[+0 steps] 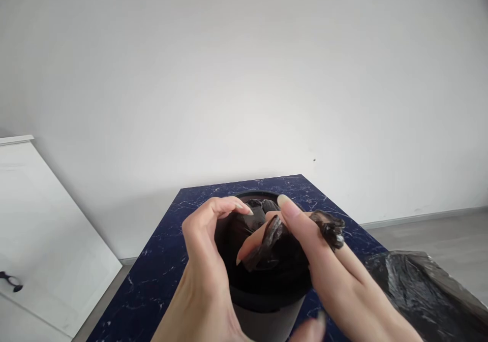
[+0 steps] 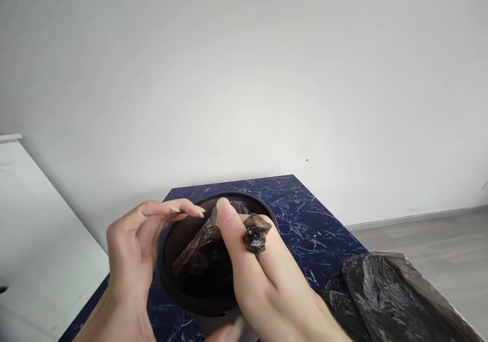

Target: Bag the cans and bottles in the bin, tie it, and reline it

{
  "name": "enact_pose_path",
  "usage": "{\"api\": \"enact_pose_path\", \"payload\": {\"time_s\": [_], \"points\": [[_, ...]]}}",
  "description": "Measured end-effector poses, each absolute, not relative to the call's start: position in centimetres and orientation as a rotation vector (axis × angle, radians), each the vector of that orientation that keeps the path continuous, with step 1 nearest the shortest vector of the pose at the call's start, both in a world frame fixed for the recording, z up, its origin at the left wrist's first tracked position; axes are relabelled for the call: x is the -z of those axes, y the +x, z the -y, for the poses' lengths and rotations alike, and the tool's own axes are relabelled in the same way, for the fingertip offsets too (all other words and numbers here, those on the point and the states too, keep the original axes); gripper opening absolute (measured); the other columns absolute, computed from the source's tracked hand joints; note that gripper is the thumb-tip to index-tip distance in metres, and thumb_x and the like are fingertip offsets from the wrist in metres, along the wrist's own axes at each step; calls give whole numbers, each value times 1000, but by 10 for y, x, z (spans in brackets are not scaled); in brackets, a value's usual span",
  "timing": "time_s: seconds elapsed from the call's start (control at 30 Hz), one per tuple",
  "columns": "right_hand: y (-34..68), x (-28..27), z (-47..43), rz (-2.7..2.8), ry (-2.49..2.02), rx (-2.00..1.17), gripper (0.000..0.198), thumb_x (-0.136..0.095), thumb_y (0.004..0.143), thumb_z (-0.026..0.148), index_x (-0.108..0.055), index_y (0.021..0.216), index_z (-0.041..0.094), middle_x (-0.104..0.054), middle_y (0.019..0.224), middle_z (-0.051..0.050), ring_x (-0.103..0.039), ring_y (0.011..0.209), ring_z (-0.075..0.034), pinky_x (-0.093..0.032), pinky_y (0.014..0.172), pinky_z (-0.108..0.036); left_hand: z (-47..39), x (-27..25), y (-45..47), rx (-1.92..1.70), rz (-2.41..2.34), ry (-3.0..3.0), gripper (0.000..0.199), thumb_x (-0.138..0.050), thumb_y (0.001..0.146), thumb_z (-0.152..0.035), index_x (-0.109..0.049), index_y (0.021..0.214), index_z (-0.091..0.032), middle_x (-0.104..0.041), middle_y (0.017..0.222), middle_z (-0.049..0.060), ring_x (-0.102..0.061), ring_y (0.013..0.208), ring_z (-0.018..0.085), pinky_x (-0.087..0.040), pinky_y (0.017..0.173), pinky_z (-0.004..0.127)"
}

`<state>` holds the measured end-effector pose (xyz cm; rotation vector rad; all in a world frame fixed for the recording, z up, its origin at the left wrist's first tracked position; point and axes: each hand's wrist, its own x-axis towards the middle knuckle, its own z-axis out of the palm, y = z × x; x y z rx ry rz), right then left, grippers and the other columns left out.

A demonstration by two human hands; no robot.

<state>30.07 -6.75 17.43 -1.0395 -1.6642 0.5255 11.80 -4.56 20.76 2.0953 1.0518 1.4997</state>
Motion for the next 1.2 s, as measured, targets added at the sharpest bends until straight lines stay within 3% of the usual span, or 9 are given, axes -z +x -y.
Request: {"api": "enact_pose_path", "payload": {"time_s": [0.1,0.17,0.33,0.53,0.7,0.87,0.93,1.07,1.2], "points": [[296,-181,70,1549,-1034,-603,53,-43,112,65,-81,105,28,-78,94,-5,-75,87,-23,-61,71,-27,62,-197,123,-1432,-1121,2167,63,-90,71,-22,-57,123,-32,-68,131,6,-75,113,30,-67,91,45],[292,-190,72,1525,-980,-655,52,-46,111,63,-79,95,25,-76,87,-4,-73,82,-21,-61,73,-28,66,-191,124,-1380,-1171,2168,69,-91,67,-25,-56,126,-34,-62,142,7,-74,116,31,-65,92,47],[286,-205,74,1652,-825,-718,53,-49,114,50,-68,73,22,-68,73,0,-64,66,-14,-57,71,-25,64,-197,128,-1189,-1210,2117,40,-83,80,-34,-60,112,-32,-77,115,2,-75,113,32,-61,96,49],[295,-207,75,1763,-864,-681,55,-39,117,47,-66,77,23,-64,70,0,-60,64,-14,-51,59,-26,60,-207,121,-1108,-1122,2323,3,-68,96,-29,-65,96,-31,-76,91,-3,-73,93,24,-58,95,44],[313,-205,73,1958,-833,-528,42,-44,117,45,-62,85,25,-66,82,1,-63,74,-13,-55,69,-23,51,-210,111,-1085,-1118,2393,11,-62,98,-24,-70,92,-30,-77,92,-2,-70,92,24,-55,100,44],[324,-202,70,2093,-913,-462,12,-55,114,28,-66,111,33,-72,108,4,-68,97,-12,-54,84,-22,44,-211,106,-1017,-1257,2275,24,-60,92,-21,-72,108,-35,-78,110,-2,-73,103,25,-56,75,34],[326,-198,69,2039,-978,-350,16,-65,109,29,-64,123,37,-73,116,4,-70,107,-15,-55,90,-25,44,-211,105,-1022,-1295,2258,26,-58,93,-22,-71,111,-36,-78,111,-2,-74,103,25,-54,69,32],[327,-194,68,1950,-1084,-100,20,-76,101,26,-61,113,32,-72,105,3,-69,92,-17,-53,76,-27,44,-210,105,-1072,-1338,2274,24,-59,93,-25,-69,112,-36,-77,109,-1,-73,101,24,-53,68,30],[326,-194,65,2011,-1050,99,24,-64,97,5,-53,98,26,-66,92,3,-60,76,-15,-44,64,-28,44,-211,107,-1106,-1307,2291,17,-61,95,-28,-69,109,-34,-76,100,-1,-73,87,21,-51,59,27]]}}
